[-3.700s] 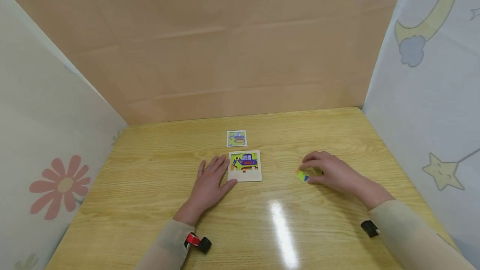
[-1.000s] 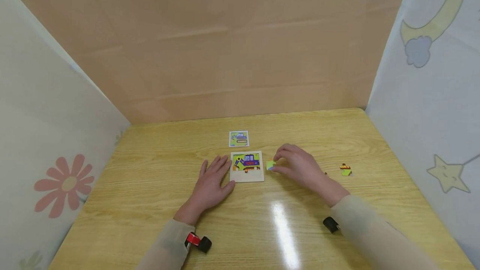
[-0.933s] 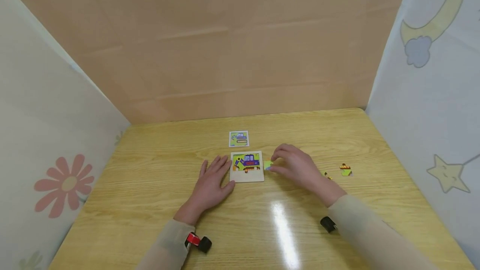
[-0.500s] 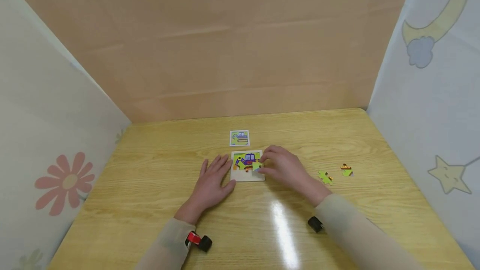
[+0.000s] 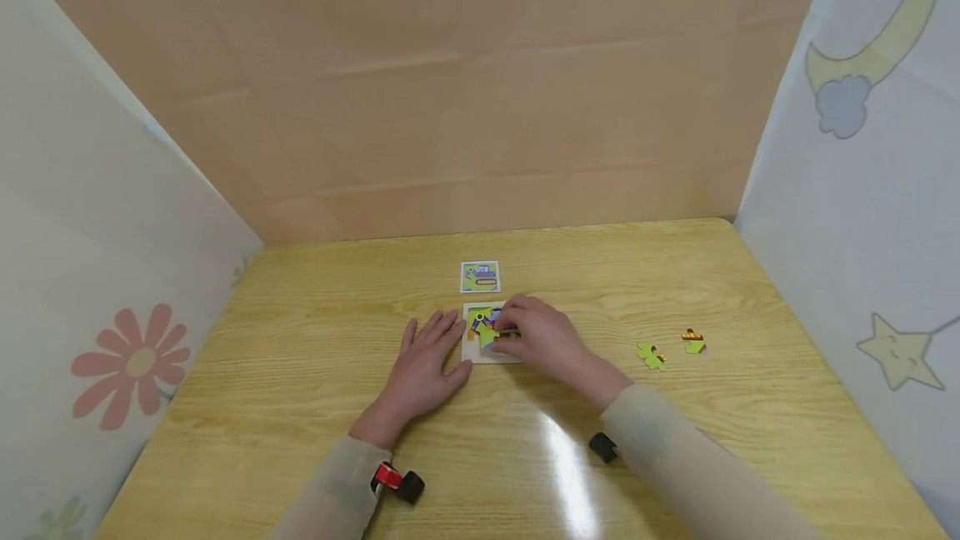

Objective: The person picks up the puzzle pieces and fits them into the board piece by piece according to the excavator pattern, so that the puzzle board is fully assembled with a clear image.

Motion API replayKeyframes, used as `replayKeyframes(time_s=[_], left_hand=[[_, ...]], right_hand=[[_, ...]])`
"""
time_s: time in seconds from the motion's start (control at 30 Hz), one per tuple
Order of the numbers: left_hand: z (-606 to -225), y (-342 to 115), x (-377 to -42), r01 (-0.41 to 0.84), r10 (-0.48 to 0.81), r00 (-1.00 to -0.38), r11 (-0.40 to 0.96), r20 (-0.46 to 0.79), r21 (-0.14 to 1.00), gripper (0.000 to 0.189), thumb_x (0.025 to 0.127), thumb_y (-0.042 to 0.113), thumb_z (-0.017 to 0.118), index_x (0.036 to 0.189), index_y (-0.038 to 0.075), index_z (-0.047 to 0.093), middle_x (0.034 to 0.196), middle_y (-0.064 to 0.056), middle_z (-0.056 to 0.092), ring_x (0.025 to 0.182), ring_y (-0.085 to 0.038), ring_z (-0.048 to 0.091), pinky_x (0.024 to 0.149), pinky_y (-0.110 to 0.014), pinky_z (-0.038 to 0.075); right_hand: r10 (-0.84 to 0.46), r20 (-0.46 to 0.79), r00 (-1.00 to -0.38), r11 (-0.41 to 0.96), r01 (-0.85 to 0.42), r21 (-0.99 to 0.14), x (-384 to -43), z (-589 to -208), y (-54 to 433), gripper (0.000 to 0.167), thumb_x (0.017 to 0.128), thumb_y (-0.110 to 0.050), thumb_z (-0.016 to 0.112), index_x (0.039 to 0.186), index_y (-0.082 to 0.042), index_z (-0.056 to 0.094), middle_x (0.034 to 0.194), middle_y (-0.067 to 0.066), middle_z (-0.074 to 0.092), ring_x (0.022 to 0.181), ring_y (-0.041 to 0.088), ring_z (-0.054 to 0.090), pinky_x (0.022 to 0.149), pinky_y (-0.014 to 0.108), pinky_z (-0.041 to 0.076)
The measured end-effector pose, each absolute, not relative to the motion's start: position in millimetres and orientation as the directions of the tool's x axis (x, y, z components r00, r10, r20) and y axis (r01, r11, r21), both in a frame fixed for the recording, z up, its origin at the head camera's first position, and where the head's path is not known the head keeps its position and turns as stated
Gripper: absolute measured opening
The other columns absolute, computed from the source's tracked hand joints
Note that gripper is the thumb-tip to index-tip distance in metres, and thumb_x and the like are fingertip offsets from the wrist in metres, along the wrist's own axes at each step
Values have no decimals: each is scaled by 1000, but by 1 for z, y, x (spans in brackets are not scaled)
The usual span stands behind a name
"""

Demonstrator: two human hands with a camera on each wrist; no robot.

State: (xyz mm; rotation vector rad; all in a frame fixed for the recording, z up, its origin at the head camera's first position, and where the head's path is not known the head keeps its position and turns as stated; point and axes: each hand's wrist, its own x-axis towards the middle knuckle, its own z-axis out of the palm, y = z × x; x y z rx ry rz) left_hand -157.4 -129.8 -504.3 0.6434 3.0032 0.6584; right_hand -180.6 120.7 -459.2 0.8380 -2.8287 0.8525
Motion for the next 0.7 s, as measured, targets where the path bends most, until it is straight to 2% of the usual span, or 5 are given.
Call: replayKeyframes(time_s=[0.2, 0.43, 0.7], left_hand=[[-505, -130, -158, 395, 394, -915, 828, 89, 398, 67, 108, 43, 63, 167, 13, 51, 178, -7, 36, 167, -32, 24, 135, -61, 2], [-505, -130, -158, 402, 399, -912, 828, 94, 392, 68, 107, 43, 64, 166, 13, 52, 177, -8, 38, 167, -32, 24, 135, -62, 3], [-507, -131, -159, 406, 399, -911, 827, 103, 390, 67, 108, 44, 62, 166, 13, 52, 177, -7, 38, 167, -32, 24, 135, -62, 2]], right_hand=[[-511, 227, -829, 698, -555, -454, -180, -460, 109, 20, 93, -25, 93, 104, -12, 83, 117, 1, 73, 106, 21, 71, 88, 43, 63], [-533, 199, -823, 712, -563, -420, -183, -464, 102, 19, 93, -28, 93, 100, -15, 81, 113, -2, 70, 93, 13, 66, 78, 35, 60], [-531, 149, -834, 748, -544, -381, -184, -463, 97, 21, 91, -30, 95, 97, -16, 80, 110, -4, 69, 88, 11, 64, 75, 33, 58]])
